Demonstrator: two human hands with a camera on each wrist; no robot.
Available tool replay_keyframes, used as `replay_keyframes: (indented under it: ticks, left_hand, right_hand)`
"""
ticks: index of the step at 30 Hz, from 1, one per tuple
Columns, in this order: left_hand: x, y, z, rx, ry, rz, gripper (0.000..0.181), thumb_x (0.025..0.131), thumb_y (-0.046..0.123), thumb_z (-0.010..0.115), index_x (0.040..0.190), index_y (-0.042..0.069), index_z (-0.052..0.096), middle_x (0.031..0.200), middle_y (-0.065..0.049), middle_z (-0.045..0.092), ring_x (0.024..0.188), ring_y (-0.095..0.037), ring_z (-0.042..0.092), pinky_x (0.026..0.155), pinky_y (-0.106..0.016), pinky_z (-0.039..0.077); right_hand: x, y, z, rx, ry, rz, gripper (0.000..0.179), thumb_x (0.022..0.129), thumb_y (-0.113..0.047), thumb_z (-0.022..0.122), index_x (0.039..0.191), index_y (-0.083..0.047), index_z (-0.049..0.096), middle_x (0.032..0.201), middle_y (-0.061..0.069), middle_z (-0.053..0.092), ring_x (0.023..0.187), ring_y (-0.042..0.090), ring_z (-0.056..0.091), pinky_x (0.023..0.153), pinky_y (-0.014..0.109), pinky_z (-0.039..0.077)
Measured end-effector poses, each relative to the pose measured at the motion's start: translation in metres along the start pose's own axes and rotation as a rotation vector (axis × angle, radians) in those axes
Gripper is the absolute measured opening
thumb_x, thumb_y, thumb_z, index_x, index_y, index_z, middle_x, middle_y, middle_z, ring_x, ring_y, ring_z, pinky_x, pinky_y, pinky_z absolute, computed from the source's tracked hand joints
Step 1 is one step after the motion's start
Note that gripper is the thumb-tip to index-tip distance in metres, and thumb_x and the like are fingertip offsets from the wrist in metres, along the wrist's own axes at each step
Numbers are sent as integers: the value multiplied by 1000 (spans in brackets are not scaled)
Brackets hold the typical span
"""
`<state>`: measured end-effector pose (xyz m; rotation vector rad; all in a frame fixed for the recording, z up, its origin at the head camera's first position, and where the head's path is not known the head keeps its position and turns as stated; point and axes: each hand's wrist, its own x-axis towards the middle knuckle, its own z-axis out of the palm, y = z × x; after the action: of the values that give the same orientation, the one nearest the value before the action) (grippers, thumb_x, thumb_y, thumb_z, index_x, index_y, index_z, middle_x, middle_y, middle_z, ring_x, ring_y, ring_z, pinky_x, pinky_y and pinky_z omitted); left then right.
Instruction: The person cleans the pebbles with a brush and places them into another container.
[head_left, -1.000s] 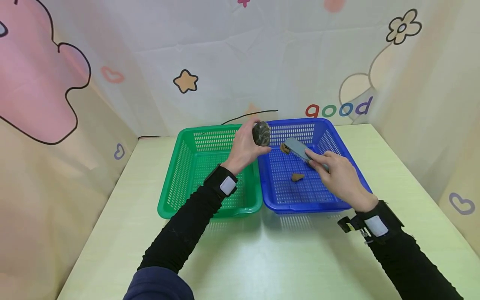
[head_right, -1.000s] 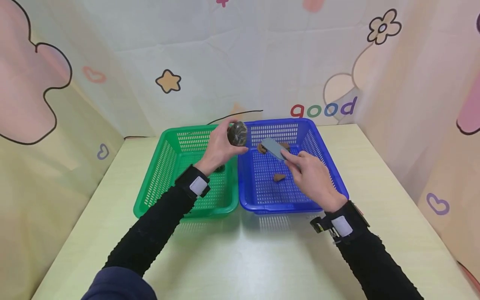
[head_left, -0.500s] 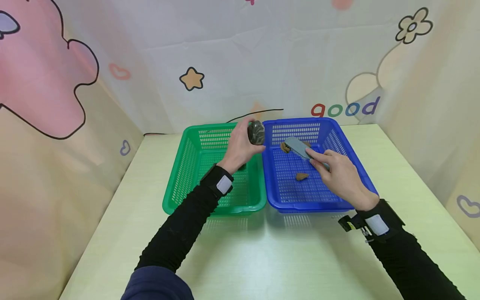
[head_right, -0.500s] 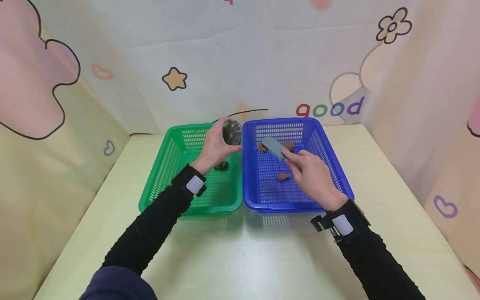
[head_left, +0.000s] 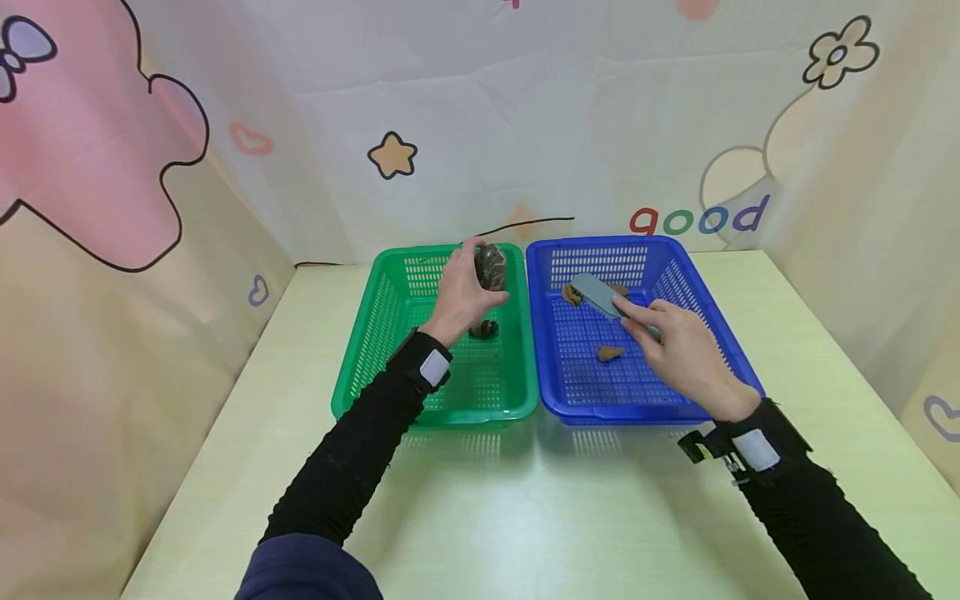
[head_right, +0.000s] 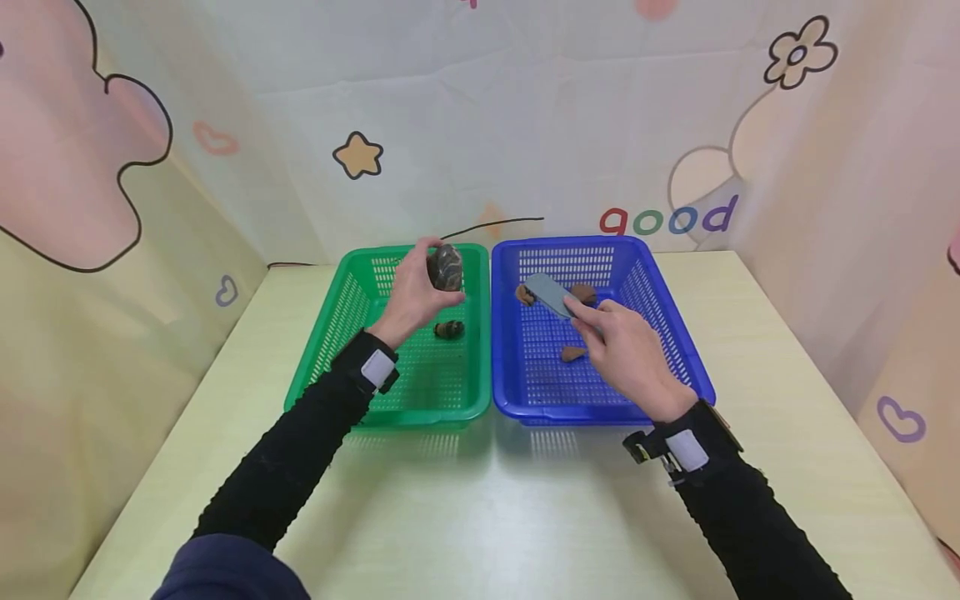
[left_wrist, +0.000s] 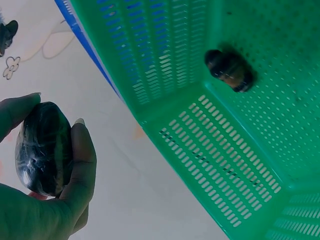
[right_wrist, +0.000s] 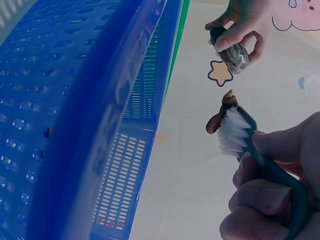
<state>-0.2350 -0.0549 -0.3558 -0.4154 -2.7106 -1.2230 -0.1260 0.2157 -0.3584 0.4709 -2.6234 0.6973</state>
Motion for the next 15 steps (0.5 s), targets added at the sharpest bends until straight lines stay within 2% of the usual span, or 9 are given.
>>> replay_keyframes:
  ticks: [4, 5, 8, 11, 12, 14, 15]
  left_hand:
    - [6, -15, 0, -7, -7, -46, 76, 82, 15, 75, 145, 15, 33, 135, -17, 46, 124, -31, 48, 97, -42, 49]
    - [14, -31, 6, -13, 8, -26, 77, 81, 21, 76, 145, 18, 32, 134, -14, 46, 123, -29, 47, 95, -39, 49]
    - [21, -49, 9, 9, 6, -51, 78, 82, 26, 76, 145, 24, 30, 135, -10, 45, 125, -26, 45, 98, -37, 47]
    - [17, -52, 4, 13, 15, -60, 79, 82, 23, 76, 145, 22, 29, 136, -12, 44, 125, -28, 45, 98, -38, 47]
    - [10, -41, -4, 25, 3, -87, 77, 82, 17, 75, 145, 17, 30, 137, -15, 44, 126, -31, 45, 100, -42, 47]
    - [4, -35, -9, 23, 10, -94, 75, 83, 14, 74, 144, 12, 31, 137, -18, 44, 126, -32, 45, 100, -43, 46]
    - [4, -38, -10, 22, 11, -93, 75, 83, 14, 74, 144, 12, 30, 138, -17, 43, 126, -31, 45, 101, -42, 46]
  right_hand:
    - [0, 0, 0, 1, -2, 2, 37, 94, -11, 62, 130, -7, 61, 70, 5, 47, 56, 12, 35, 46, 21, 26]
    - [0, 0, 0, 0, -3, 3, 37, 94, -11, 62, 130, -7, 61, 70, 5, 47, 56, 12, 35, 46, 21, 26]
    - [0, 0, 0, 1, -5, 3, 36, 94, -11, 62, 130, -7, 61, 70, 5, 46, 56, 12, 35, 46, 21, 26]
    - [0, 0, 0, -1, -4, 1, 36, 94, -11, 62, 130, -7, 61, 70, 4, 46, 57, 12, 35, 46, 21, 26]
    - [0, 0, 1, -3, -2, -1, 36, 94, -10, 62, 130, -7, 61, 69, 5, 46, 56, 13, 34, 46, 21, 26]
    - [0, 0, 1, -5, 2, -5, 36, 93, -10, 62, 129, -7, 61, 69, 5, 45, 56, 13, 34, 46, 21, 26]
    - [0, 0, 2, -8, 3, -7, 36, 93, -9, 62, 129, -6, 62, 69, 5, 45, 56, 13, 34, 46, 21, 26]
